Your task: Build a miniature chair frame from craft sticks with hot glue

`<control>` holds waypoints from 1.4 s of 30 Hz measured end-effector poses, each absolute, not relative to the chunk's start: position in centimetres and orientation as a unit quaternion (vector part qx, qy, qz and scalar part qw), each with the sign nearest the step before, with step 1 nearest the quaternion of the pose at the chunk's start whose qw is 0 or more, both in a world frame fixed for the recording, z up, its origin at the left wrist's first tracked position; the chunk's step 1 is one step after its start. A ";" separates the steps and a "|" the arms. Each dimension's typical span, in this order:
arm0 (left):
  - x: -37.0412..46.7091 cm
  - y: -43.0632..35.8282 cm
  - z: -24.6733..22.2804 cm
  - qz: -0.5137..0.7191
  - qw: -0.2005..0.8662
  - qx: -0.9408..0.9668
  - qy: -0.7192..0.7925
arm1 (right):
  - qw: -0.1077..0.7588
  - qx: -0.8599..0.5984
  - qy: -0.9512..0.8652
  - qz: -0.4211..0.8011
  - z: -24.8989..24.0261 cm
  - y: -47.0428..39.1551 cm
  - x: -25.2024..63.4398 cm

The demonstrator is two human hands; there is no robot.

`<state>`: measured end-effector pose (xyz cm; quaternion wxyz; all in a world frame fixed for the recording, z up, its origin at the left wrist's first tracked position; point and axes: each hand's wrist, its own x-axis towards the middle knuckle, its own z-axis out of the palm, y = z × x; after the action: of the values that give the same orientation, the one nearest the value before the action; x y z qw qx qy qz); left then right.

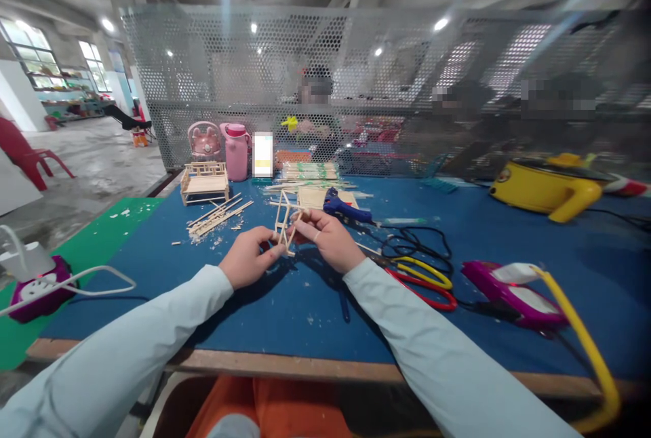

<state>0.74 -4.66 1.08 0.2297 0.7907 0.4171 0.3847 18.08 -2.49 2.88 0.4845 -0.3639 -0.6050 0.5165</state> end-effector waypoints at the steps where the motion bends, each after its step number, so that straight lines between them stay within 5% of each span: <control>1: 0.8 -4.7 1.1 0.393 0.254 0.778 0.419 | 0.489 -0.364 -0.599 0.520 2.9 -2.5 18.1; 13: 1.6 -4.8 1.1 0.445 0.519 0.637 0.356 | 0.508 -0.362 -0.590 0.512 3.1 -2.8 17.9; 42: 1.6 -5.2 1.4 0.434 0.487 0.671 0.353 | 0.511 -0.365 -0.607 0.488 3.2 -2.8 17.7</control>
<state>1.56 -5.16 1.38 0.4865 0.6712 0.3527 0.4340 17.72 -2.79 3.21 0.5107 -0.3654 -0.6065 0.4877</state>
